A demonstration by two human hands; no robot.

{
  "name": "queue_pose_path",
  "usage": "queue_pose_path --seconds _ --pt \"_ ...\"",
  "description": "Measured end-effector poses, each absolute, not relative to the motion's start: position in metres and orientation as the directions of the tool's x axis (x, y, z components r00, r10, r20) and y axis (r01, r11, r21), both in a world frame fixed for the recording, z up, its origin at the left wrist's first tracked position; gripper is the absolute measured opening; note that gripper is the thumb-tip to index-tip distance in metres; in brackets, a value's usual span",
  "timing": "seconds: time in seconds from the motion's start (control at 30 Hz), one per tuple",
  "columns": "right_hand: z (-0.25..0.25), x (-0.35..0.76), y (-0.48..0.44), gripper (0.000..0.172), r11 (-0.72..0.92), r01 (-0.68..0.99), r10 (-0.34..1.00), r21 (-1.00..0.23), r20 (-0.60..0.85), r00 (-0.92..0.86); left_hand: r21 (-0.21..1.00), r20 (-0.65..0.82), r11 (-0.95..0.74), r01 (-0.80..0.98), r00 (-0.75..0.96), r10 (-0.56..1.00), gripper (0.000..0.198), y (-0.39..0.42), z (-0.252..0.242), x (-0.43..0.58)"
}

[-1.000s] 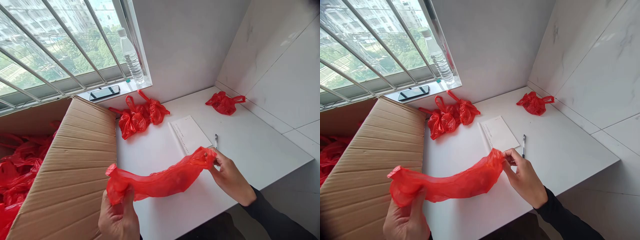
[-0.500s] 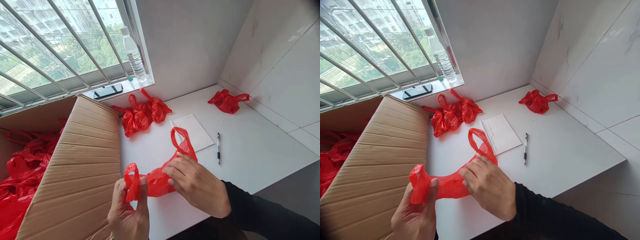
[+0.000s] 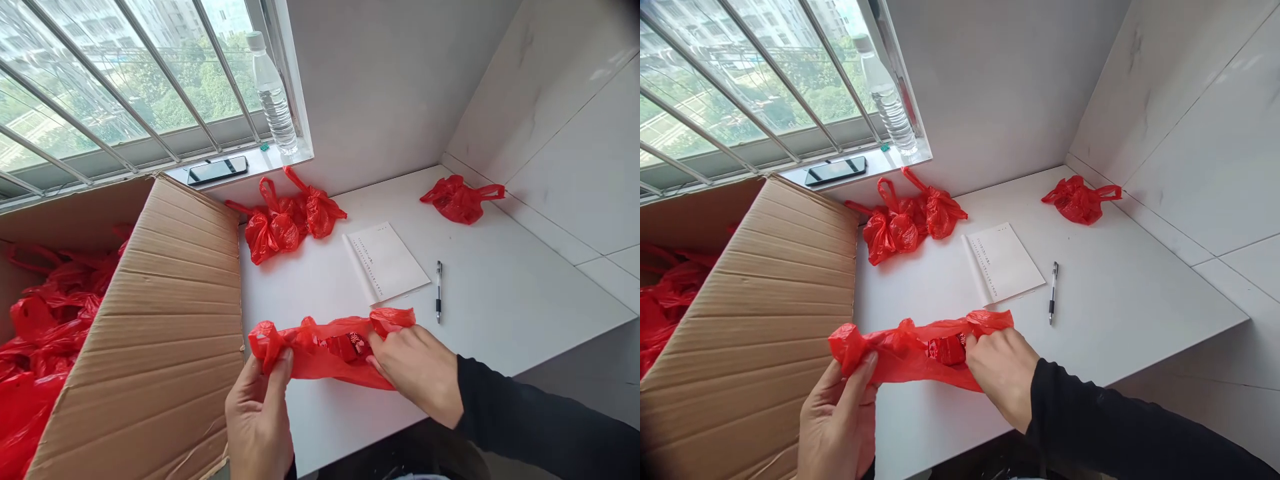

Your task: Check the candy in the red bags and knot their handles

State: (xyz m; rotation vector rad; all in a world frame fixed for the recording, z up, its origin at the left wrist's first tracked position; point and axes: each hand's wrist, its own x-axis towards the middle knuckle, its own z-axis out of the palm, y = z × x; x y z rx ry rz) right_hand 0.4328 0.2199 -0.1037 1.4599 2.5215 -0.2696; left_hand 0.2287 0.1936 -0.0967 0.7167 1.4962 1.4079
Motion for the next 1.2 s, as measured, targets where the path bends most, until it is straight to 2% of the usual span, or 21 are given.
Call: queue_pose_path --seconds 0.1,0.17,0.23,0.3,0.37,0.47,0.57,0.67,0.77,0.87,1.2 --pt "-0.108 0.436 0.221 0.031 0.455 0.888 0.836 -0.074 -0.307 -0.454 0.892 -0.349 0.223 -0.393 -0.286 0.892 0.028 0.195 -0.094 0.234" --pt "-0.107 0.435 0.22 0.042 0.493 0.864 0.807 -0.099 -0.32 -0.497 0.837 -0.421 0.264 -0.479 -0.257 0.87 0.027 0.197 -0.093 0.237" --pt "-0.107 0.43 0.218 0.042 0.608 0.778 0.718 -0.156 -0.309 -0.623 0.798 -0.477 0.291 -0.528 -0.259 0.84 0.028 0.199 -0.094 0.237" --pt "-0.112 0.422 0.216 0.034 0.703 0.678 0.62 -0.214 -0.284 -0.732 0.782 -0.504 0.294 -0.549 -0.28 0.817 0.027 0.199 -0.096 0.237" --pt "-0.121 0.415 0.216 0.031 0.713 0.666 0.611 -0.22 -0.271 -0.744 0.782 -0.505 0.286 -0.554 -0.296 0.811 0.023 0.198 -0.098 0.235" --pt "-0.137 0.409 0.219 0.039 0.632 0.756 0.701 -0.171 -0.289 -0.652 0.853 -0.412 0.272 -0.446 -0.256 0.874 0.022 0.194 -0.101 0.232" --pt "-0.147 0.409 0.225 0.044 0.565 0.81 0.753 -0.156 -0.305 -0.584 0.976 -0.215 0.202 -0.075 -0.269 0.939 0.021 0.19 -0.105 0.231" --pt "-0.147 0.41 0.23 0.038 0.513 0.846 0.796 -0.146 -0.29 -0.532 0.965 -0.079 0.165 0.205 -0.371 0.925 0.016 0.191 -0.11 0.232" --pt "-0.147 0.405 0.235 0.036 0.494 0.857 0.808 -0.149 -0.286 -0.515 0.956 -0.042 0.16 0.246 -0.424 0.905 0.012 0.195 -0.115 0.233" --pt "-0.153 0.399 0.238 0.033 0.495 0.856 0.81 -0.149 -0.278 -0.517 0.957 -0.016 0.142 0.254 -0.441 0.897 0.018 0.201 -0.12 0.233" --pt "-0.155 0.401 0.238 0.029 0.491 0.858 0.828 -0.152 -0.227 -0.513 0.986 -0.03 0.098 0.135 -0.438 0.899 0.021 0.207 -0.12 0.234"
